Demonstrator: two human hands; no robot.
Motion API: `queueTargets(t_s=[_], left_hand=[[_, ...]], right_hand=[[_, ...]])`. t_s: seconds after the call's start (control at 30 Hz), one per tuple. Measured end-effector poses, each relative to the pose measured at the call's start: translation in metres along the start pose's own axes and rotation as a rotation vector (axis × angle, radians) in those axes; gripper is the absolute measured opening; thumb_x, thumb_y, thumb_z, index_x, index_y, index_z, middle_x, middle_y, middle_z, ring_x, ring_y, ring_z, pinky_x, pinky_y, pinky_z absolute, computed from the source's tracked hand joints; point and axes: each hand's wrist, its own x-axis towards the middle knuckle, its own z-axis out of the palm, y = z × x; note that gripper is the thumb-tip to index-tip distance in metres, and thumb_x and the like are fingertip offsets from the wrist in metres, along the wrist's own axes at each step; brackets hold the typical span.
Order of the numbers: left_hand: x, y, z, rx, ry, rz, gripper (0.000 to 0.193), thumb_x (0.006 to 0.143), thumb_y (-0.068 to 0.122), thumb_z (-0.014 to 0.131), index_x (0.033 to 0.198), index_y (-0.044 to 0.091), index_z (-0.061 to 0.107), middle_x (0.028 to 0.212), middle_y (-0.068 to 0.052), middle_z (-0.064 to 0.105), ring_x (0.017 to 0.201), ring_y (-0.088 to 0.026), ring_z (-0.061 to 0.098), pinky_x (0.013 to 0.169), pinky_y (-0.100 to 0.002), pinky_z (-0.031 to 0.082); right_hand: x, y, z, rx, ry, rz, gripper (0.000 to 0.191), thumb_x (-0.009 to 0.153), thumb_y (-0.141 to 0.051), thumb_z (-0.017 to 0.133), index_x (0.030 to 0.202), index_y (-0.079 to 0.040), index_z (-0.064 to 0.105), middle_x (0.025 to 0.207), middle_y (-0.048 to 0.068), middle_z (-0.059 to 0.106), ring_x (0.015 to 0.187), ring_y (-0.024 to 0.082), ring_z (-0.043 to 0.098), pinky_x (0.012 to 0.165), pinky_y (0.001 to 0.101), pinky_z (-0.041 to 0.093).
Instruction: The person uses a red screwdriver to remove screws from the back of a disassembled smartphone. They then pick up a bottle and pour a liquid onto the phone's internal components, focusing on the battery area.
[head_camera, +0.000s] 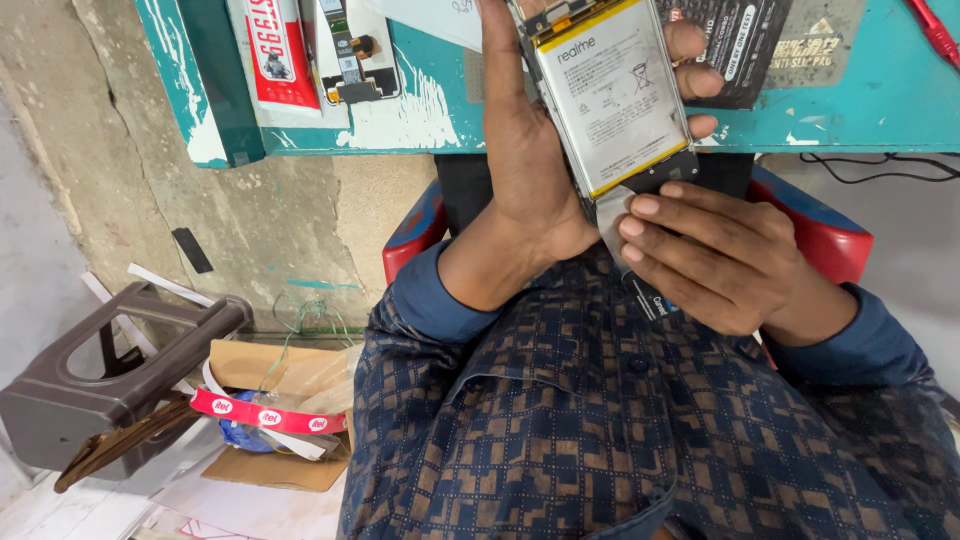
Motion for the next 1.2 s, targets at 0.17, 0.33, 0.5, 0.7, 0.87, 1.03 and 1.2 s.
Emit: queueTargets(t_s=[0.17,0.33,0.5,0.7,0.87,1.03,1.2], left_hand=[[-0.003,-0.001,-0.001,0.003,0.134,0.006,0.099,0.107,0.086,0.023,0.143,-0.003,0.047,0.124,-0.023,0.065,0.112,-0.033,0.069,0.094,-0.047,0.061],[-0.006,0.000,-0.002,0.056,0.190,0.101,0.099,0.109,0.086,0.025,0.147,-0.003,0.046,0.122,-0.022,0.065,0.112,-0.034,0.068,0.097,-0.047,0.060],[-0.012,0.010,-0.003,0.027,0.191,0.176,0.102,0.104,0.089,0.023,0.149,-0.001,0.044,0.118,-0.018,0.066,0.110,-0.031,0.068,0.097,-0.046,0.059],[-0.019,0.019,-0.012,0.073,0.317,0.300,0.098,0.106,0.087,0.024,0.144,-0.001,0.045,0.114,-0.017,0.064,0.101,-0.030,0.067,0.094,-0.050,0.058],[-0.011,0.032,-0.028,0.105,0.345,0.405,0.098,0.104,0.090,0.025,0.139,0.000,0.045,0.113,-0.018,0.064,0.100,-0.032,0.065,0.088,-0.050,0.057],[-0.019,0.053,-0.036,0.171,0.390,0.491,0.100,0.098,0.089,0.024,0.144,0.004,0.045,0.120,-0.020,0.063,0.104,-0.036,0.066,0.088,-0.051,0.056],[-0.026,0.058,-0.033,0.217,0.403,0.504,0.099,0.098,0.088,0.024,0.145,0.003,0.045,0.123,-0.022,0.063,0.107,-0.036,0.067,0.090,-0.052,0.056]], right_hand=[[-0.009,-0.003,0.006,-0.003,-0.006,0.050,0.020,0.092,-0.005,0.077,0.110,0.001,0.076,0.122,0.014,0.072,0.121,0.032,0.066,0.103,0.0463,0.060],[-0.007,0.000,0.009,0.013,0.007,0.049,0.019,0.092,-0.005,0.078,0.110,-0.001,0.076,0.123,0.012,0.072,0.123,0.030,0.065,0.104,0.0451,0.061],[0.003,0.004,0.006,0.064,0.001,0.017,0.018,0.092,-0.004,0.077,0.109,-0.001,0.075,0.122,0.011,0.072,0.122,0.030,0.065,0.102,0.0451,0.061],[0.004,0.015,0.027,0.097,0.027,-0.053,0.019,0.092,-0.002,0.078,0.110,0.001,0.074,0.123,0.013,0.072,0.121,0.030,0.066,0.100,0.0448,0.062],[0.030,0.006,0.009,0.190,0.069,0.085,0.023,0.089,-0.002,0.080,0.111,-0.005,0.071,0.119,0.011,0.069,0.116,0.029,0.068,0.095,0.0415,0.062],[0.041,0.026,0.021,0.079,0.421,0.385,0.024,0.090,0.012,0.082,0.107,-0.001,0.071,0.118,0.015,0.071,0.100,0.030,0.076,0.081,0.0341,0.066],[0.044,0.085,0.046,0.096,0.121,0.499,0.014,0.101,0.002,0.076,0.113,0.005,0.068,0.100,0.014,0.072,0.091,0.025,0.073,0.077,0.0383,0.057]])
